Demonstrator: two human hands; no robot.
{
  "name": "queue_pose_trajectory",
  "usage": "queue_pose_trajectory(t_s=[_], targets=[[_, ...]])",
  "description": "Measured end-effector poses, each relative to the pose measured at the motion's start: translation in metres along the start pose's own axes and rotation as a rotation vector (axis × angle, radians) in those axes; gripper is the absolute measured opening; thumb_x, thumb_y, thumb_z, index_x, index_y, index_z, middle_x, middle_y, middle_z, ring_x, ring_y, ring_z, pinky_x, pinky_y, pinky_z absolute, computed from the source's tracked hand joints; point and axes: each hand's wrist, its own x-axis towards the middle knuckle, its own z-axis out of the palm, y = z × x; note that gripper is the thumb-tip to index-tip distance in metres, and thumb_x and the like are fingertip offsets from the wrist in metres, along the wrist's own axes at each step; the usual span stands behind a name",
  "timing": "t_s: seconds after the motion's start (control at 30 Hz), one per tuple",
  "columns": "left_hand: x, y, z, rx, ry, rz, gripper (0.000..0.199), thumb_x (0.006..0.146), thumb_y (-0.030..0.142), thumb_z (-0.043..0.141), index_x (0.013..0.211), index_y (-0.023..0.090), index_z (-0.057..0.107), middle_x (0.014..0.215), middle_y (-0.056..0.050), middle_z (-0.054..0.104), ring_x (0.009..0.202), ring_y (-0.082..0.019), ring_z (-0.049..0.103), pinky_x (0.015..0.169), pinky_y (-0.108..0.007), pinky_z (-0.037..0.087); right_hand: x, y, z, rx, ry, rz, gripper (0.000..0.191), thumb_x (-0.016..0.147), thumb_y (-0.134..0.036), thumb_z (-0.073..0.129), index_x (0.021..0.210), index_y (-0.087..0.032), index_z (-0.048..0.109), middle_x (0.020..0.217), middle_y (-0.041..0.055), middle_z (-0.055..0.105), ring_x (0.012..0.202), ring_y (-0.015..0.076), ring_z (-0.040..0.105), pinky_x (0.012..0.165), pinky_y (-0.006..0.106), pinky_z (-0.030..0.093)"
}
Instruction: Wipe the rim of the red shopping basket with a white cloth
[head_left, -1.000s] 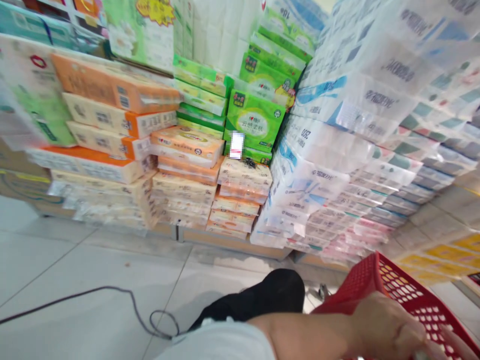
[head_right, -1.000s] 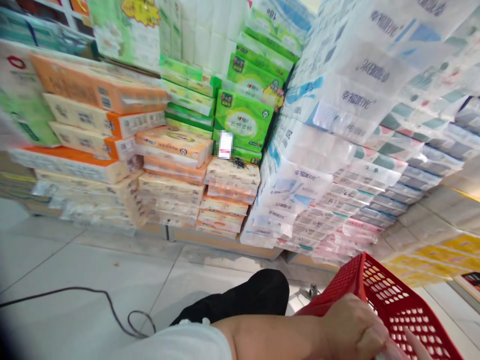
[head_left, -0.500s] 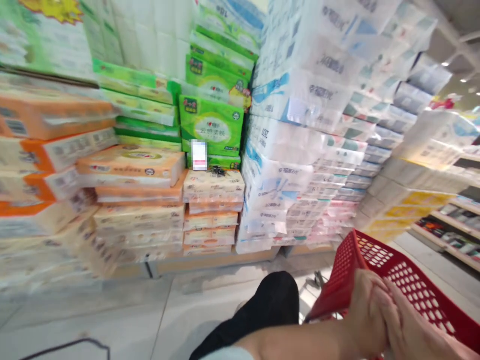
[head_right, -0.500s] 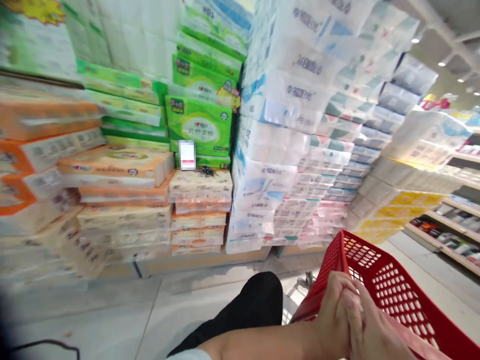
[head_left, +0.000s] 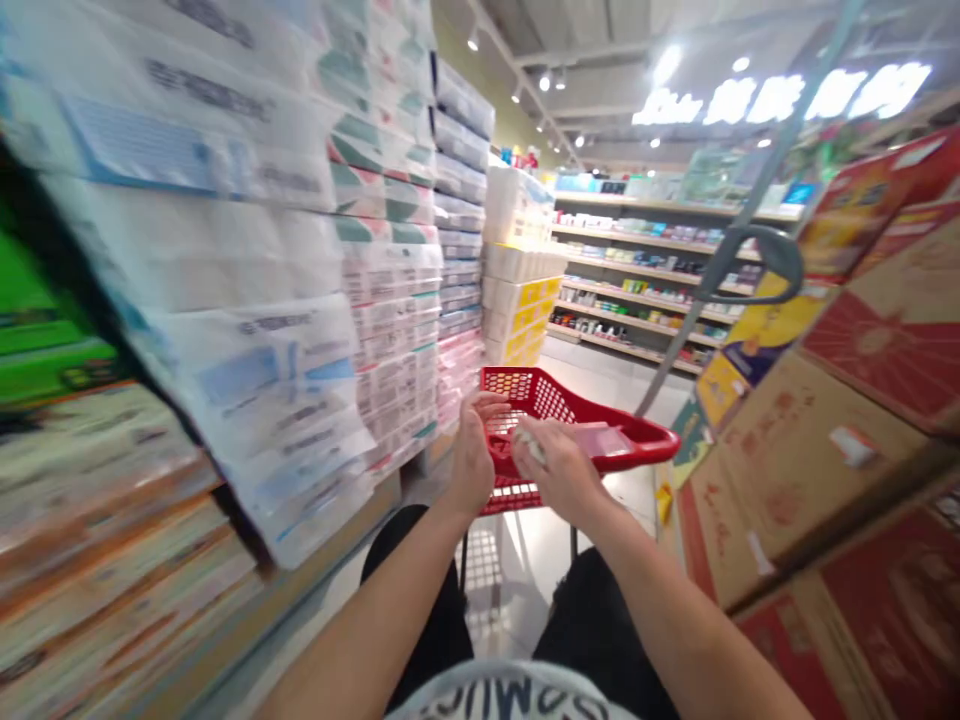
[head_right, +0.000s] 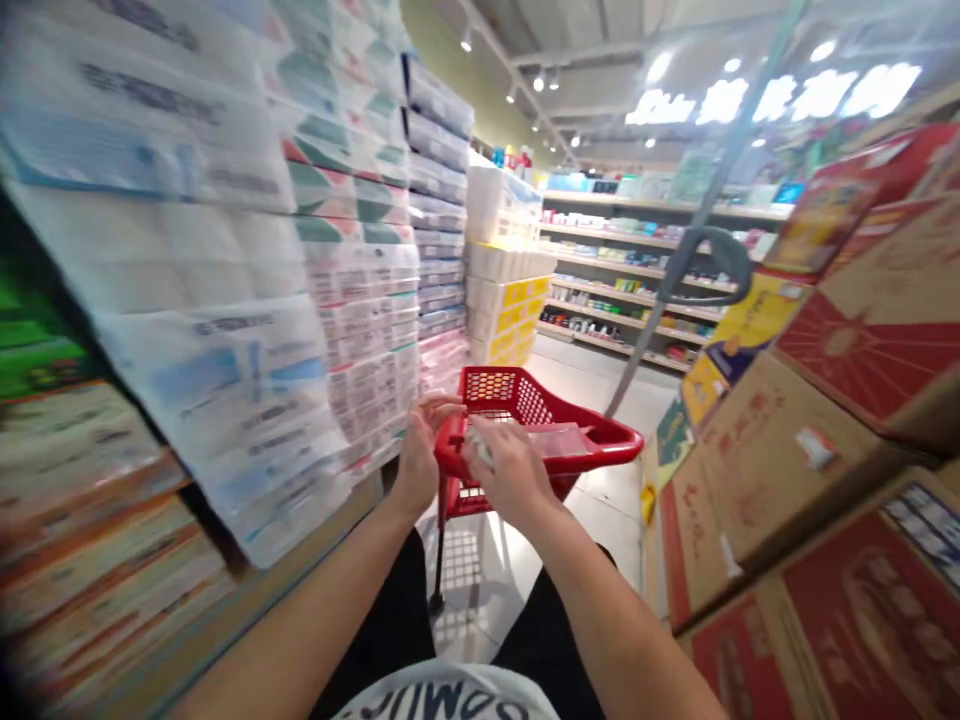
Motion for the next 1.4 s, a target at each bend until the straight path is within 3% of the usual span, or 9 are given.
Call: queue_pose_trajectory(t_s=[0.17, 0.43, 0.67, 0.87, 1.0, 1.13, 1.2, 1.3, 1.4], targets=[[0.002, 0.000, 0.007, 0.615, -0.249, 0.087, 0.054, 0.096, 0.049, 0.011, 0.109, 0.022, 0.055, 0.112, -0.007, 0.062, 0.096, -0.018, 0.060, 0.087, -0.033, 0.045, -0.016, 0.001, 0.018, -0.318, -0.073, -0.071, 0.035, 0.089, -0.034, 0.052, 0.117, -0.013, 0.054, 0.105, 0.0132, 0.061, 0.104, 0.0270, 0.051, 0.098, 0.046, 0.036], [0.005, -0.004, 0.000, 1.473, -0.545, 0.146, 0.059, 0.097, 0.039, 0.009, 0.097, 0.019, 0.065, 0.092, -0.009, 0.070, 0.089, -0.021, 0.061, 0.081, -0.031, 0.041, 0.003, 0.024, -0.014, -0.128, -0.093, 0.029, 0.025, 0.092, -0.021, 0.046, 0.115, -0.019, 0.055, 0.103, 0.0056, 0.065, 0.097, 0.0188, 0.057, 0.088, 0.031, 0.042], [0.011, -0.010, -0.011, 1.548, -0.564, 0.260, 0.067, 0.097, 0.039, 0.005, 0.081, 0.019, 0.067, 0.081, -0.008, 0.070, 0.078, -0.020, 0.061, 0.076, -0.031, 0.038, -0.023, 0.022, -0.012, -0.153, -0.004, -0.153, 0.037, 0.088, -0.024, 0.053, 0.125, -0.021, 0.053, 0.126, 0.0070, 0.057, 0.122, 0.0230, 0.045, 0.105, 0.040, 0.032], [0.017, -0.013, -0.023, 1.553, -0.536, 0.243, 0.067, 0.097, 0.042, 0.007, 0.079, 0.018, 0.068, 0.081, -0.008, 0.070, 0.079, -0.021, 0.061, 0.077, -0.031, 0.038, -0.015, 0.044, -0.018, -0.129, 0.178, 0.064, 0.027, 0.092, -0.019, 0.044, 0.112, -0.018, 0.063, 0.115, 0.0083, 0.064, 0.116, 0.0215, 0.051, 0.103, 0.040, 0.036], [0.020, -0.011, -0.030, 1.552, -0.506, 0.190, 0.068, 0.096, 0.044, 0.008, 0.079, 0.018, 0.068, 0.084, -0.009, 0.071, 0.082, -0.021, 0.061, 0.078, -0.030, 0.039, -0.016, 0.044, -0.014, -0.061, 0.099, -0.095, 0.031, 0.091, -0.020, 0.047, 0.119, -0.017, 0.059, 0.122, 0.0079, 0.061, 0.119, 0.0200, 0.050, 0.105, 0.037, 0.036], [0.029, -0.004, -0.036, 1.559, -0.530, 0.107, 0.070, 0.096, 0.045, 0.006, 0.077, 0.018, 0.068, 0.086, -0.009, 0.071, 0.083, -0.021, 0.063, 0.076, -0.029, 0.040, -0.011, 0.049, -0.017, -0.128, 0.124, 0.109, 0.026, 0.093, -0.024, 0.045, 0.110, -0.017, 0.063, 0.116, 0.0094, 0.063, 0.118, 0.0226, 0.049, 0.104, 0.041, 0.036], [0.035, 0.001, -0.033, 1.602, -0.607, 0.045, 0.066, 0.096, 0.044, 0.010, 0.086, 0.018, 0.070, 0.088, -0.010, 0.072, 0.083, -0.021, 0.064, 0.076, -0.029, 0.041, -0.009, 0.045, -0.015, -0.157, 0.138, 0.165, 0.025, 0.093, -0.024, 0.045, 0.106, -0.016, 0.064, 0.114, 0.0111, 0.063, 0.118, 0.0238, 0.049, 0.105, 0.043, 0.035], [0.041, 0.006, -0.017, 1.676, -0.744, 0.018, 0.050, 0.094, 0.040, 0.022, 0.114, 0.019, 0.063, 0.096, -0.013, 0.071, 0.088, -0.023, 0.065, 0.076, -0.031, 0.044, -0.006, 0.030, -0.006, -0.124, 0.104, 0.006, 0.026, 0.090, -0.021, 0.048, 0.111, -0.015, 0.061, 0.120, 0.0114, 0.060, 0.119, 0.0227, 0.048, 0.104, 0.039, 0.036], [0.041, 0.006, 0.002, 1.660, -0.762, -0.039, 0.054, 0.094, 0.044, 0.019, 0.111, 0.019, 0.064, 0.098, -0.014, 0.071, 0.092, -0.026, 0.066, 0.075, -0.032, 0.046, -0.001, 0.025, -0.006, -0.084, 0.035, -0.084, 0.024, 0.088, -0.021, 0.051, 0.110, -0.018, 0.061, 0.119, 0.0083, 0.061, 0.114, 0.0202, 0.052, 0.100, 0.034, 0.039]])
